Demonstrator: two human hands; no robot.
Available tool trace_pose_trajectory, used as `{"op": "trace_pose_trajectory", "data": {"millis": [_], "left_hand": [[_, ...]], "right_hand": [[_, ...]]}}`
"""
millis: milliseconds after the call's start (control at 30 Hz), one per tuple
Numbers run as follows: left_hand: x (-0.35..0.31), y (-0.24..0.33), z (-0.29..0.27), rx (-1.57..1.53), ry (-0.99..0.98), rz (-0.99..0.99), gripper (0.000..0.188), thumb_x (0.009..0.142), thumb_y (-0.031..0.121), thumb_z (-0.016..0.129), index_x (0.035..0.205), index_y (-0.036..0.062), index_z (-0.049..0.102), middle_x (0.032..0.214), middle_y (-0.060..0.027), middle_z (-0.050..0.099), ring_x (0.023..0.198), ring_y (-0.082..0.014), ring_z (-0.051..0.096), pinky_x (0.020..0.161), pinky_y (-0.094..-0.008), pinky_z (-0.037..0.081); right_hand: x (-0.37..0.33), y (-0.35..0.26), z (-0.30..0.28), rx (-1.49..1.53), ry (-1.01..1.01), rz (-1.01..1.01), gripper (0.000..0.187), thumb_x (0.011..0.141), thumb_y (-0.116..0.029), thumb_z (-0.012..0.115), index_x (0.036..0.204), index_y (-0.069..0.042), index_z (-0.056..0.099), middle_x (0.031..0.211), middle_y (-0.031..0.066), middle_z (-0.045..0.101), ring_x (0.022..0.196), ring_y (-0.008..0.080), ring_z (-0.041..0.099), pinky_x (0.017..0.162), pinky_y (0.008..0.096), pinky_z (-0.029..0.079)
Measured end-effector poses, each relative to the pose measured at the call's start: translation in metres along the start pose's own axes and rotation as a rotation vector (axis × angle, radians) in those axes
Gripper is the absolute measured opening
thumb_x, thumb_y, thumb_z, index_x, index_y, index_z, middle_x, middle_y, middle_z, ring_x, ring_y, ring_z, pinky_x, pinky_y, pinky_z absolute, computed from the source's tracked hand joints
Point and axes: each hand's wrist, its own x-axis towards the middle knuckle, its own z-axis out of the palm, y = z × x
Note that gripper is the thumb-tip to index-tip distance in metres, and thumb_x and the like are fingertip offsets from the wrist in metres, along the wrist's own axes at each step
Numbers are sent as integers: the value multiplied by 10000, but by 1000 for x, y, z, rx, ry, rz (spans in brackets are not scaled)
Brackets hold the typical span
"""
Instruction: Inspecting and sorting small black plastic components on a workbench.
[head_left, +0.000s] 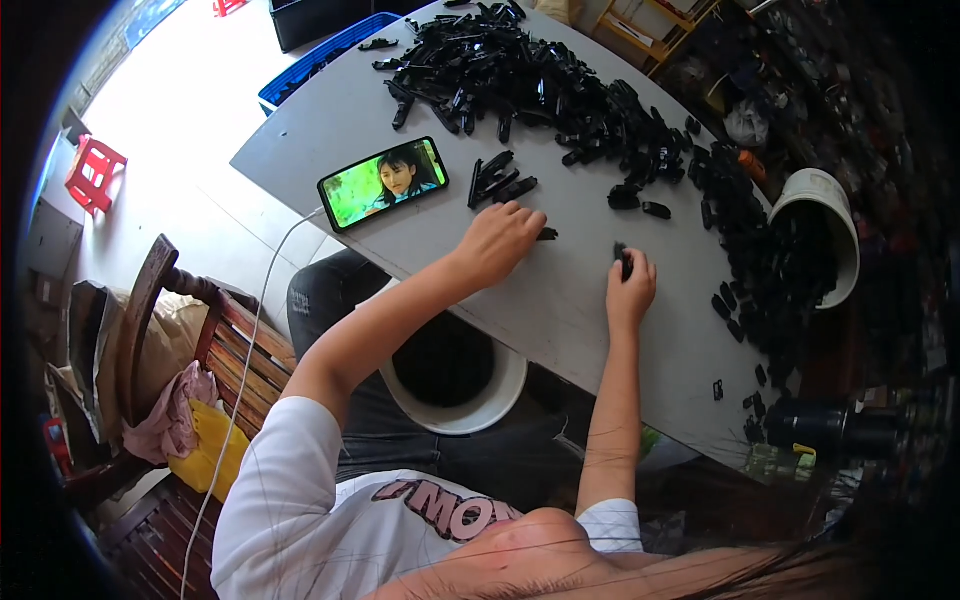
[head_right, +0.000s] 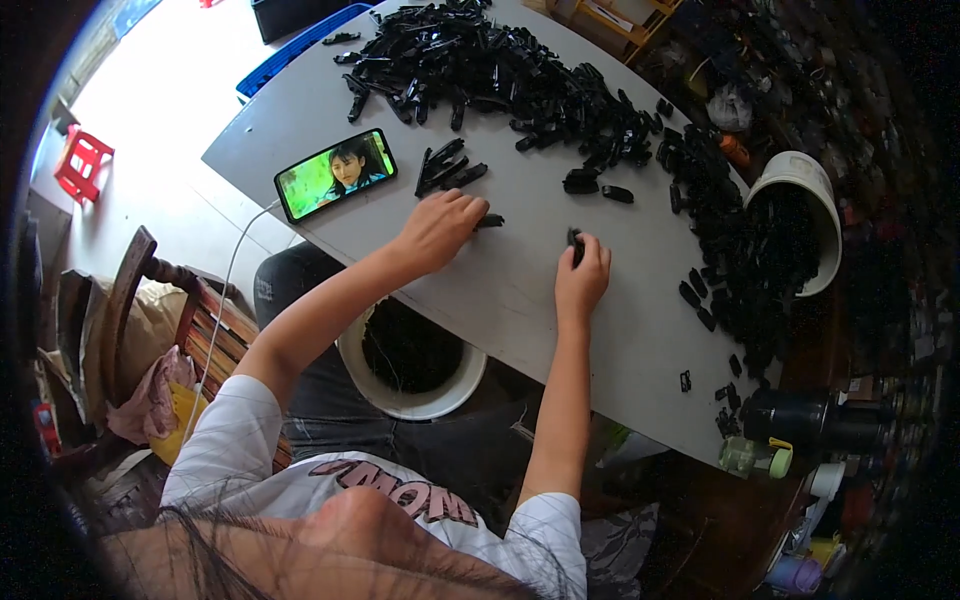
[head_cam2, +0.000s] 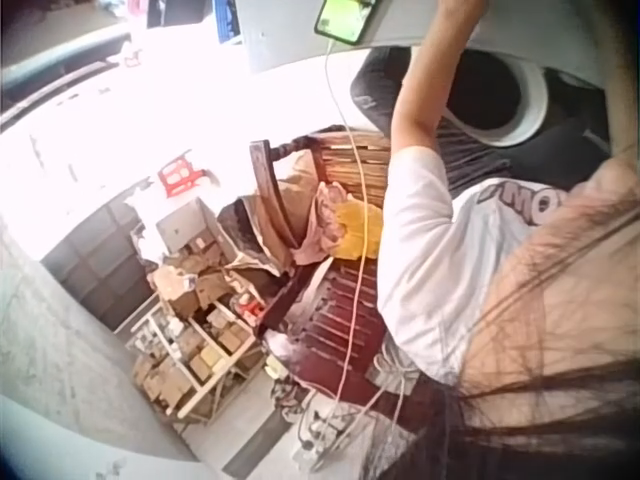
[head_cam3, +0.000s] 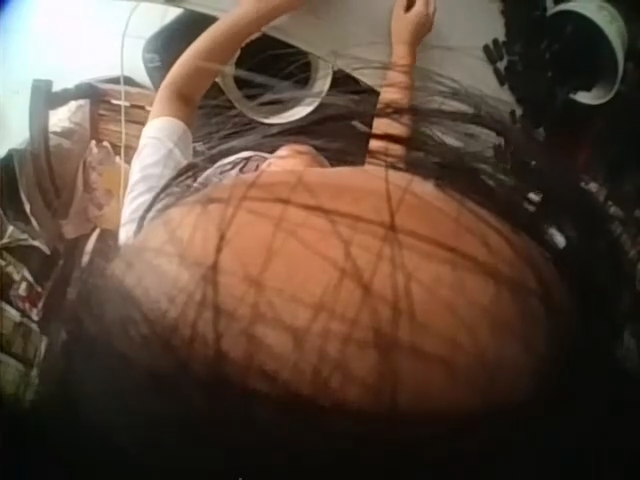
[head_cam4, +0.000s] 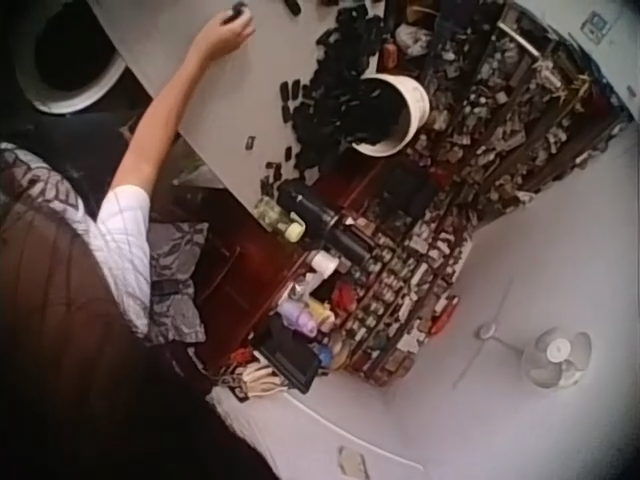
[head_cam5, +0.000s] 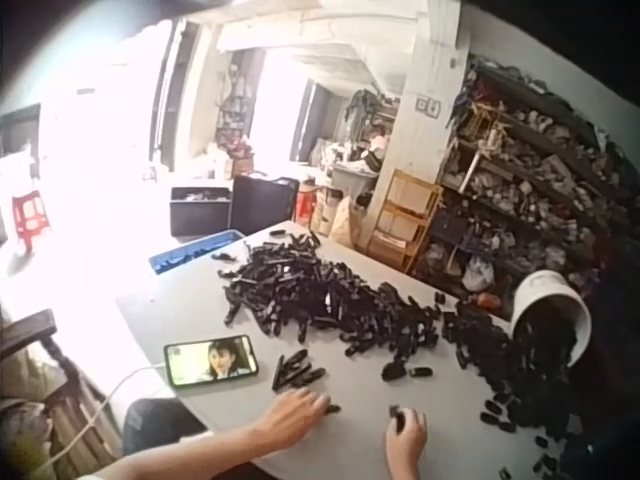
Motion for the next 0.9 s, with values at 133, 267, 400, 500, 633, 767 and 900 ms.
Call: {"op": "trace_pose_trajectory", "data": {"millis": [133, 267, 400, 500, 633, 767, 900], "left_hand": [[-15, 18, -27, -769, -18, -307, 336, 803, 142, 640, 1073, 11, 486, 865, -110, 576, 749, -255, 576, 649, -349, 448], [-25, 42, -32, -918, -72, -332, 341, 851, 199, 623, 1078, -4, 471, 790, -142, 559, 647, -265, 556, 616, -350, 440], [-31, 59, -31, -981, -64, -219, 342, 837, 226, 644, 1031, -10, 490, 748, -204, 581, 654, -336, 572, 606, -380, 446], [-32, 57, -27, -983, -80, -118, 357, 857, 214, 624, 1101, -9, 490, 754, -153, 581, 664, -252, 568, 614, -345, 450], [-34, 56, -35, -1483, -369, -279, 357, 891, 204, 592, 1181, 13, 512, 767, -38, 580, 687, -104, 567, 621, -259, 459], [-35, 62, -43, -1466, -389, -275, 328, 900, 206, 585, 1167, 22, 534, 757, -2, 560, 671, -59, 545, 597, -226, 449], [-31, 63, -36, -1325, -309, -307, 326, 873, 207, 608, 1134, 20, 553, 746, -42, 577, 660, -128, 582, 620, -272, 474]], "right_hand": [[-31, -44, -40, 966, -287, 398, 200, 796, -32, 579, 996, -27, 574, 881, 38, 588, 771, 115, 538, 635, 243, 430], [-56, -74, -57, 1150, -365, 327, 111, 821, -42, 603, 931, -29, 594, 838, 10, 568, 695, 78, 507, 587, 213, 403], [-58, -90, -57, 1110, -326, 263, 213, 837, -128, 656, 1002, -10, 591, 796, -9, 555, 663, 84, 504, 592, 218, 421], [-54, -97, -70, 854, -243, 34, 291, 843, -168, 667, 1077, -13, 589, 819, -2, 560, 694, 92, 511, 616, 229, 434], [-58, -106, -73, 530, 3, -132, 400, 825, -215, 693, 1135, -1, 558, 998, 60, 603, 870, 151, 569, 785, 275, 454], [-66, -103, -59, 1532, -294, 296, 381, 827, -163, 682, 1129, 3, 518, 1113, 145, 594, 962, 161, 568, 854, 298, 450], [-61, -93, -46, 1474, -310, 312, 276, 855, -130, 639, 1071, -3, 522, 1105, 155, 604, 954, 156, 576, 866, 294, 446]]}}
